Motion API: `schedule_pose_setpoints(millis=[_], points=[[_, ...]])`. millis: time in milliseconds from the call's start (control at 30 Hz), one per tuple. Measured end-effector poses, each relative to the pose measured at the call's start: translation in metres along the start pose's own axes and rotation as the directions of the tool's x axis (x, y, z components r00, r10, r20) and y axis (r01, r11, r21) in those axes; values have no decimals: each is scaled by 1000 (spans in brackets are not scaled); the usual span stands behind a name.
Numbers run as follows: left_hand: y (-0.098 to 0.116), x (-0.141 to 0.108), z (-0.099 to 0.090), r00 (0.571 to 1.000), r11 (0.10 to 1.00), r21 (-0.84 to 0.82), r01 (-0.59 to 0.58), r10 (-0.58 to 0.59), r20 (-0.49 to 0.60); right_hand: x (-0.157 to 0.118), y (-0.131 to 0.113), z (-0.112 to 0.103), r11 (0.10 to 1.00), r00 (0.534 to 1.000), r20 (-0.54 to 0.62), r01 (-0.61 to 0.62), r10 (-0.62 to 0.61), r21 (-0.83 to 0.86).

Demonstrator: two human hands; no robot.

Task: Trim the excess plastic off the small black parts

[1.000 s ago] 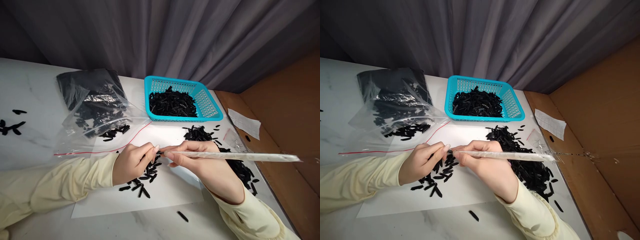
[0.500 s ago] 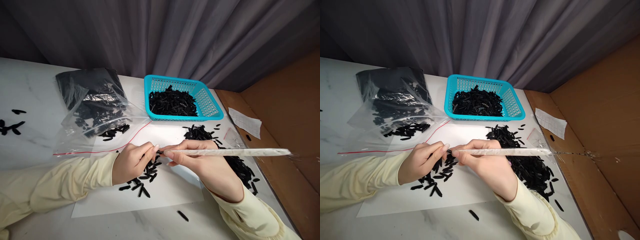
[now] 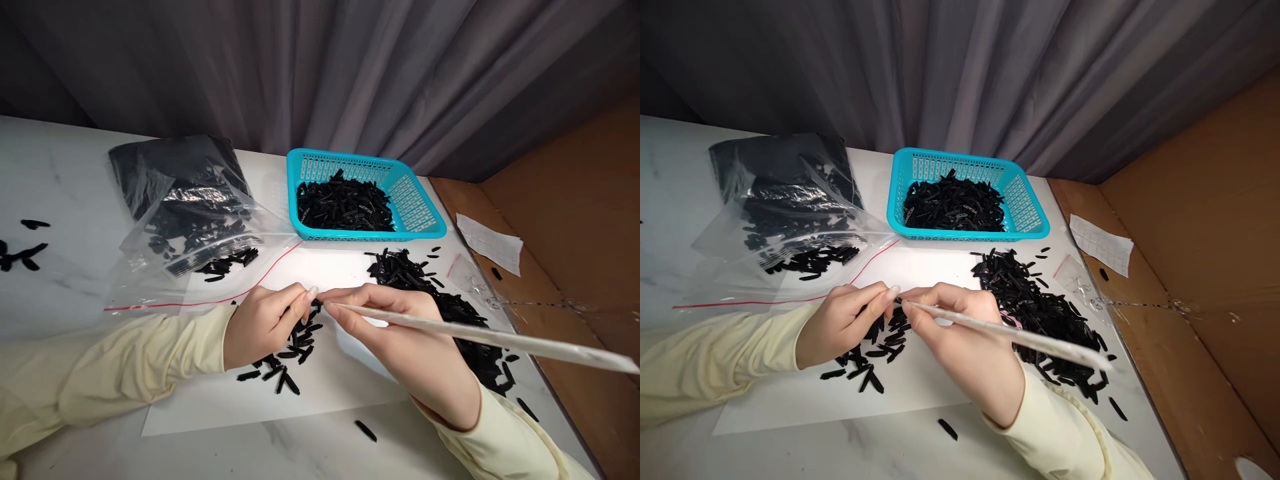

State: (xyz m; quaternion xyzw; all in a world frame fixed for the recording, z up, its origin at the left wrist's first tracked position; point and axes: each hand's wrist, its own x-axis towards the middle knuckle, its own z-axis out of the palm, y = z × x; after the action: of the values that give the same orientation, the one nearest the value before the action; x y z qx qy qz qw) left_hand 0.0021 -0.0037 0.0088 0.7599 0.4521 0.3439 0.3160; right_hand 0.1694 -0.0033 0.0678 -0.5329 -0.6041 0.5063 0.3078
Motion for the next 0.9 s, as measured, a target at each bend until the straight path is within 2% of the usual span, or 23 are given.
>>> schedule_pose_setpoints(millis=[200,300,400,500,600,667,767,900], points=[[-3,-1,3,1000,999,42,11,-11,-10,-8,7,9,964,989,-54,124,-141,-236],[-5,-1,3,1000,998,67,1,-2,11,-12,12,17,906,960,-73,230,-272,-354],[-6,0,4,1000,996,89,2,-4,25,-15,19,26,816,900,-92,339,-427,-469],[-5,1,4,998,993,115,38,-43,43,-16,28,33,685,814,-62,442,-578,-579],[-4,2,4,992,988,116,103,-111,62,-15,37,37,555,737,-10,499,-675,-666],[-3,3,3,986,984,105,147,-154,66,-13,41,38,501,704,6,511,-710,-699],[-2,5,3,980,978,95,184,-190,63,-10,43,38,492,684,0,524,-730,-695],[-3,6,3,979,978,85,192,-196,46,-6,44,38,558,708,-34,525,-706,-643]])
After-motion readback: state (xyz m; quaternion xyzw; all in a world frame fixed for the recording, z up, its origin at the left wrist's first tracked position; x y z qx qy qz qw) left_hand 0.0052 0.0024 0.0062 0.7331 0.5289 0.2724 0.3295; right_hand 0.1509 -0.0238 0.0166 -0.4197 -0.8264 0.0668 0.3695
